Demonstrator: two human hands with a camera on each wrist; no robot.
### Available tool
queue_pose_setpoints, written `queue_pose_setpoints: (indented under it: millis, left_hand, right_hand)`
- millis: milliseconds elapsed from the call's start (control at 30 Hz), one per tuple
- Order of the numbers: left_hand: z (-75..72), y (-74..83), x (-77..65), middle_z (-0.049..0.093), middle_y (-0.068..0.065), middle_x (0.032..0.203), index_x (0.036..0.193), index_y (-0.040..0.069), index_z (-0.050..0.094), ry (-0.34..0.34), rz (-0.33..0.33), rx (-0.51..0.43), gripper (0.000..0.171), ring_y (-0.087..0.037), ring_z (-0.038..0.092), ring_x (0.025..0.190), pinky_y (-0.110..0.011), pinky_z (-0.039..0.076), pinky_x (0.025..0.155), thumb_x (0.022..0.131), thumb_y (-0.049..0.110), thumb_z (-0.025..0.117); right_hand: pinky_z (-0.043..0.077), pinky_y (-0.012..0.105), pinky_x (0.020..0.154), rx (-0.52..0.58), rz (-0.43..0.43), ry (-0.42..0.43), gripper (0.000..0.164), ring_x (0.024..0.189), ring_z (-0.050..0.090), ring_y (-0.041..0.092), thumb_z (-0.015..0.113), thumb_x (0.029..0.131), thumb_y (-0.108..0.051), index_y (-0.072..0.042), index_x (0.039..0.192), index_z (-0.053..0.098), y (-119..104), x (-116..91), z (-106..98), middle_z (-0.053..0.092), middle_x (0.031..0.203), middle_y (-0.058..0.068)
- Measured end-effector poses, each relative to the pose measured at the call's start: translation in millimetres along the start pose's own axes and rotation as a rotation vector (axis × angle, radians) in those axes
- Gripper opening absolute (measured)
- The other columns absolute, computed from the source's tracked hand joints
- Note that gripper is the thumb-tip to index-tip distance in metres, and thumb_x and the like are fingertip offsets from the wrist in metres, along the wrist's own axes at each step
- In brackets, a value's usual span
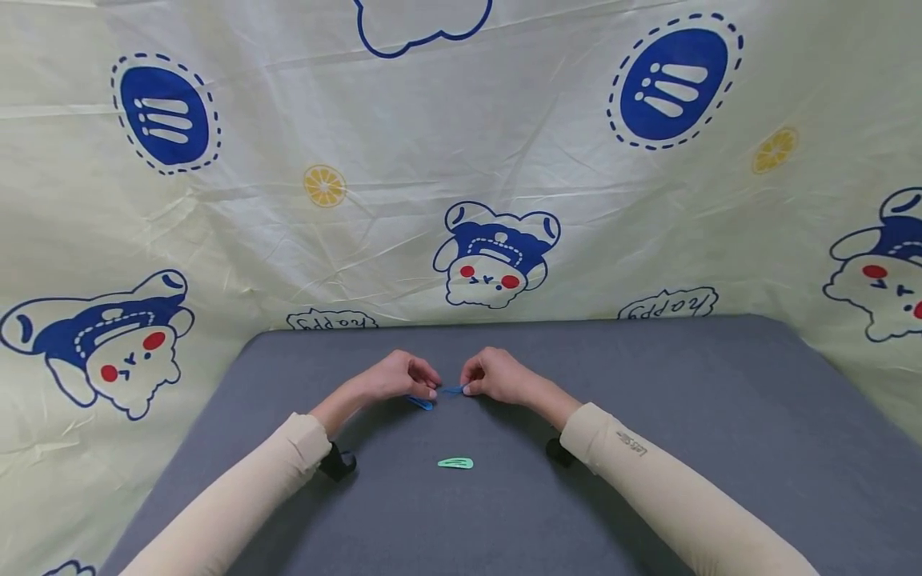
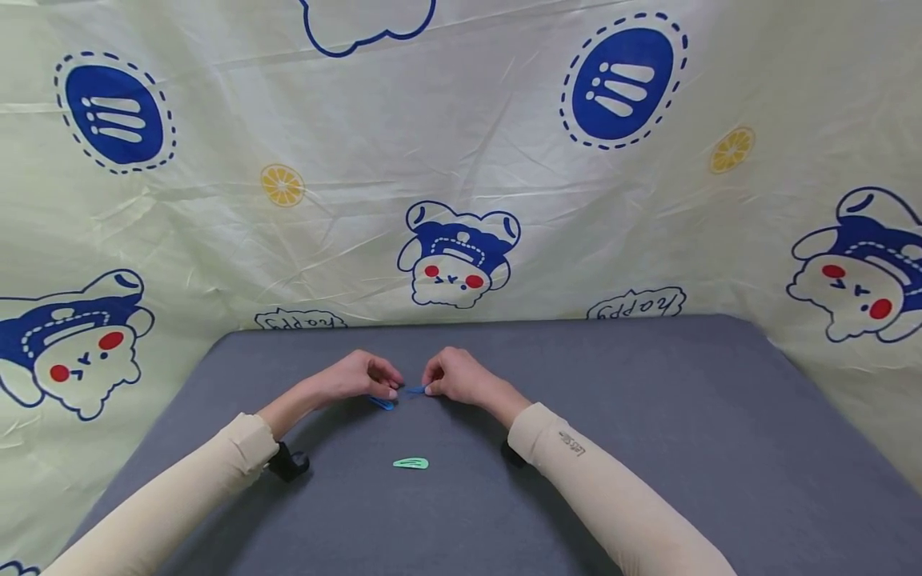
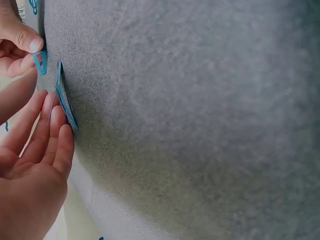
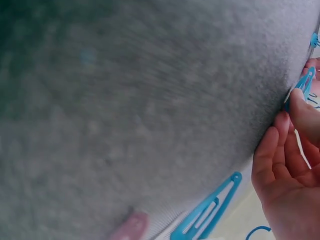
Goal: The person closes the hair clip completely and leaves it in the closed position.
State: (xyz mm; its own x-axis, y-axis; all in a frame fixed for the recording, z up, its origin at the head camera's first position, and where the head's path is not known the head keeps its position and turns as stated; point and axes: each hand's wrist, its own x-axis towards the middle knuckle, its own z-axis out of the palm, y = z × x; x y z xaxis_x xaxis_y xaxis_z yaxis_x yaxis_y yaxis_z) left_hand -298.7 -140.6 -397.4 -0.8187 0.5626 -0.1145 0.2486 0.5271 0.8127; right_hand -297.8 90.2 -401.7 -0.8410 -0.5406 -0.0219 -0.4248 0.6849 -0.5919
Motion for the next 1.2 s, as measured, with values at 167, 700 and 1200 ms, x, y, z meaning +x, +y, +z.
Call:
queue_pose_setpoints:
  millis: [167, 700, 1200]
  left_hand:
    - [2.7, 0.7, -3.0, 0.071, -0.005, 0.095, 0.108, -0.003, 0.071, 0.059, -0.003, 0.026, 0.025, -0.012, 0.059, 0.082, -0.028, 0.050, 0.076, 0.086, 0.008, 0.074]
    - [15.2, 11.9, -10.0, 0.070, -0.009, 0.103, 0.112, 0.000, 0.071, 0.186, 0.066, 0.036, 0.025, -0.019, 0.062, 0.093, -0.037, 0.052, 0.083, 0.088, 0.010, 0.073]
    - [27.1, 27.9, -19.8, 0.070, -0.009, 0.110, 0.112, 0.007, 0.072, 0.300, 0.119, -0.030, 0.025, -0.019, 0.063, 0.101, -0.039, 0.049, 0.092, 0.088, 0.012, 0.075]
  right_hand:
    - [0.043, 0.031, 0.070, 0.001, 0.022, 0.018, 0.009, 0.076, 0.052, 0.015, 0.070, 0.092, -0.011, -0.013, 0.084, 0.071, -0.4, -2.6, -5.2, 0.062, 0.079, -0.004]
    - [0.048, 0.031, 0.070, 0.013, -0.027, 0.202, 0.003, 0.076, 0.055, 0.015, 0.071, 0.091, -0.011, -0.012, 0.091, 0.074, -1.5, -28.6, -11.0, 0.064, 0.082, -0.007]
    - [0.051, 0.032, 0.066, 0.134, -0.032, 0.400, 0.009, 0.076, 0.057, 0.016, 0.072, 0.090, -0.013, -0.017, 0.097, 0.075, -14.7, -70.1, -16.0, 0.067, 0.089, -0.006]
